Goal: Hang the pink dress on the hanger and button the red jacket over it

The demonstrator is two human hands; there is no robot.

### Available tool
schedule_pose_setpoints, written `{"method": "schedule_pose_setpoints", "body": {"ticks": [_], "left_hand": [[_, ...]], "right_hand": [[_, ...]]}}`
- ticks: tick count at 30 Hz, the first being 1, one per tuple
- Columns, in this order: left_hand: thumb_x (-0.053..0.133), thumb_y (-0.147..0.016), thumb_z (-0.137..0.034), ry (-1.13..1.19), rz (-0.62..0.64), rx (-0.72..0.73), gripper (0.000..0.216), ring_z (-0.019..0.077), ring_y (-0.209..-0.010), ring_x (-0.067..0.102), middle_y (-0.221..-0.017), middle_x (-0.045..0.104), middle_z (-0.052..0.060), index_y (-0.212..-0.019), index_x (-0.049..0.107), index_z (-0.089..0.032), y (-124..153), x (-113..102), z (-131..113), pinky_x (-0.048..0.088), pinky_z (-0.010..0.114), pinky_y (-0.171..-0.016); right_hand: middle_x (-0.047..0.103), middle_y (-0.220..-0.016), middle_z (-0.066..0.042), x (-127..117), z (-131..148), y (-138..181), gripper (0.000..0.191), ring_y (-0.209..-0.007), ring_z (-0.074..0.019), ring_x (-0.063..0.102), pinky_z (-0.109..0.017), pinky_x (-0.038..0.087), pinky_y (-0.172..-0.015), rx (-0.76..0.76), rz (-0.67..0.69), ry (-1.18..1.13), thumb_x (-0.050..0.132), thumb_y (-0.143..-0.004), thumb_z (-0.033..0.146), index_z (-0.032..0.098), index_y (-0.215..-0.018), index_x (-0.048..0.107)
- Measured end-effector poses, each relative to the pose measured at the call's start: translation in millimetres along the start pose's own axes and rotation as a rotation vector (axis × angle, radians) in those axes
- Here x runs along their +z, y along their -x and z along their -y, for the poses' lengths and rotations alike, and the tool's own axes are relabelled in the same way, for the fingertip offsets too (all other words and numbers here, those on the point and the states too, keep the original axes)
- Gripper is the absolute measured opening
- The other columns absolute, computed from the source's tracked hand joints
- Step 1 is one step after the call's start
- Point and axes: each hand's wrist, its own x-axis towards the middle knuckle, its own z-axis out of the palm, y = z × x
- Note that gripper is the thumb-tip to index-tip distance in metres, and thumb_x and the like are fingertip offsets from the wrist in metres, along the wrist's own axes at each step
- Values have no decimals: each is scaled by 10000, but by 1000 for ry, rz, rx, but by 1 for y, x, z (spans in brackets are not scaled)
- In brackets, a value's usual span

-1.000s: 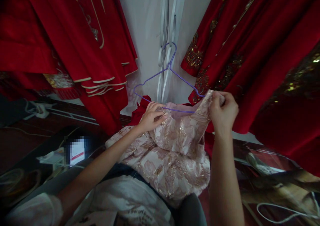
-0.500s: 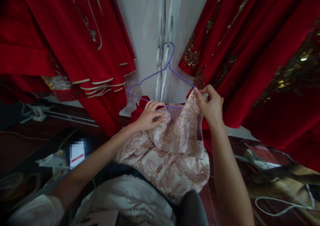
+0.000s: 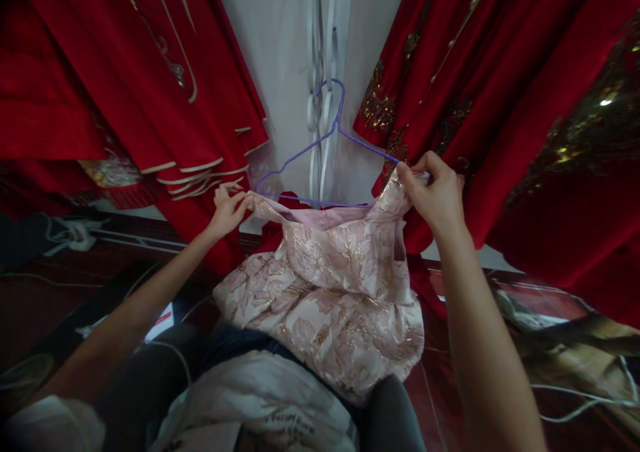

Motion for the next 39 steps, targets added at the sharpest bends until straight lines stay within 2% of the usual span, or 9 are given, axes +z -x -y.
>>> {"method": "schedule_pose_setpoints", "body": {"ticks": [6, 16, 23, 27, 33, 36, 39], "left_hand": [[501, -906, -462, 60, -45, -41, 310, 251, -1089, 473, -1114, 533, 76, -882, 696, -222, 1, -3, 8, 365, 443, -1002], [478, -926, -457, 183, -78, -72, 315, 223, -1077, 488, -1065, 556, 57, -902, 695, -230, -4, 3, 3, 341, 421, -1026], [469, -927, -465, 174, -70, -68, 325, 218, -1079, 491, -1059, 561, 54, -898, 692, -230, 3, 3, 11, 355, 397, -1015], [453, -935, -463, 162, -70, -61, 335, 216, -1062, 499, -1055, 567, 53, -901, 689, -228, -9, 0, 4, 350, 399, -1015], [458, -931, -438, 146, 13, -8, 345, 235, -1064, 490, -1026, 582, 63, -820, 685, -202, -41, -4, -14, 364, 402, -1002], [441, -937, -407, 131, 60, -37, 335, 236, -1047, 493, -1010, 592, 63, -829, 682, -201, -36, -2, -10, 376, 403, -986], [429, -937, -395, 130, 87, -97, 323, 227, -1020, 499, -1005, 602, 56, -859, 681, -209, -19, 2, 0, 381, 399, -977]], "right_hand": [[499, -594, 46, -4, 2, 0, 316, -536, -86, 418, -228, 306, -547, 21, 40, -10, 657, -798, 457, 202, -689, 505], [526, -606, 38, -5, -3, -3, 323, -546, -89, 430, -228, 305, -543, 1, 52, -9, 647, -810, 480, 203, -702, 522], [523, -607, 39, -5, -4, -3, 317, -536, -85, 414, -229, 299, -535, -6, 46, -15, 647, -815, 477, 201, -709, 532], [514, -591, 44, -8, -3, -6, 310, -530, -83, 422, -229, 305, -538, -30, 34, 5, 659, -806, 456, 197, -693, 531], [527, -583, 43, -11, 1, -6, 314, -527, -93, 453, -230, 317, -539, -23, 22, 41, 663, -797, 469, 199, -697, 537], [529, -592, 41, -10, 1, -5, 317, -540, -97, 466, -230, 320, -545, -25, 26, 38, 659, -800, 471, 200, -697, 531], [520, -580, 43, -9, 1, -5, 307, -528, -93, 456, -229, 315, -538, -18, 32, 37, 663, -796, 461, 202, -695, 532]]}}
